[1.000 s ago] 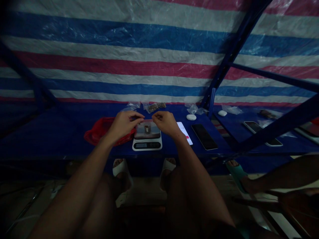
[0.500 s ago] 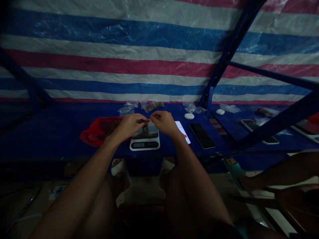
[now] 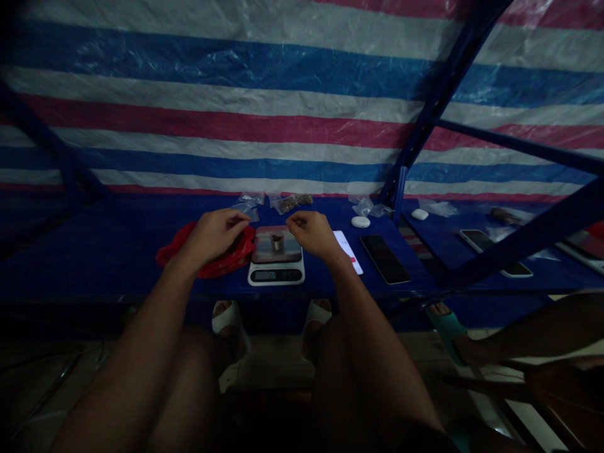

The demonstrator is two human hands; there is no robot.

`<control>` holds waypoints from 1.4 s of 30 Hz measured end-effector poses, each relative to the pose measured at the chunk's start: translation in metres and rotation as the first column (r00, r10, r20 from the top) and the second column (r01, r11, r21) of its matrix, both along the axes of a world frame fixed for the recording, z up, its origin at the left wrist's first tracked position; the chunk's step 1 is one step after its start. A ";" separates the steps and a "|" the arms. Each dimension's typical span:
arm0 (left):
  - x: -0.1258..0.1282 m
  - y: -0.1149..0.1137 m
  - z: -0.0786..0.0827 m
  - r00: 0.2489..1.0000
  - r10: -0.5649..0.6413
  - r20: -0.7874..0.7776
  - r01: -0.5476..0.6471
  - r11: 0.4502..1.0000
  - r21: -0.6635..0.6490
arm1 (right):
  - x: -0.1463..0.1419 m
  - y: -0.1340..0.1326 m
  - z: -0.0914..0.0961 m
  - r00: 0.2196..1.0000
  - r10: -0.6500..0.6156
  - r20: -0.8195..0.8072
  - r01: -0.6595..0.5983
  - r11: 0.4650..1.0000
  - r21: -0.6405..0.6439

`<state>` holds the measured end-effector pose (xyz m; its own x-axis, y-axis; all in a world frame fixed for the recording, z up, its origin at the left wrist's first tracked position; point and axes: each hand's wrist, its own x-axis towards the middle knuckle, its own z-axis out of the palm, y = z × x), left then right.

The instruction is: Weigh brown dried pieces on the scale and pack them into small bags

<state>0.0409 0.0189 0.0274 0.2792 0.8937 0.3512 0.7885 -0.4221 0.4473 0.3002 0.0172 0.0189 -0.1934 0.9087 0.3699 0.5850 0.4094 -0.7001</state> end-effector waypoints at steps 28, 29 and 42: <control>-0.039 0.005 -0.027 0.948 0.046 -0.314 -0.150 0.936 -0.318 | 0.000 0.002 -0.003 1.000 0.018 -0.014 -0.019 0.999 -0.047; -0.038 0.004 -0.025 0.946 0.051 -0.321 -0.156 0.937 -0.311 | 0.000 0.002 -0.003 1.000 0.018 -0.016 -0.019 0.999 -0.046; -0.017 -0.005 -0.003 0.995 0.077 -0.056 -0.080 0.995 -0.063 | 0.002 0.005 -0.005 0.999 0.023 -0.047 -0.026 0.998 -0.064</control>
<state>0.0241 0.0141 0.0249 0.2240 0.9341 0.2779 0.8416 -0.3292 0.4281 0.3027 0.0221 0.0134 -0.2002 0.9262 0.3196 0.5415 0.3764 -0.7517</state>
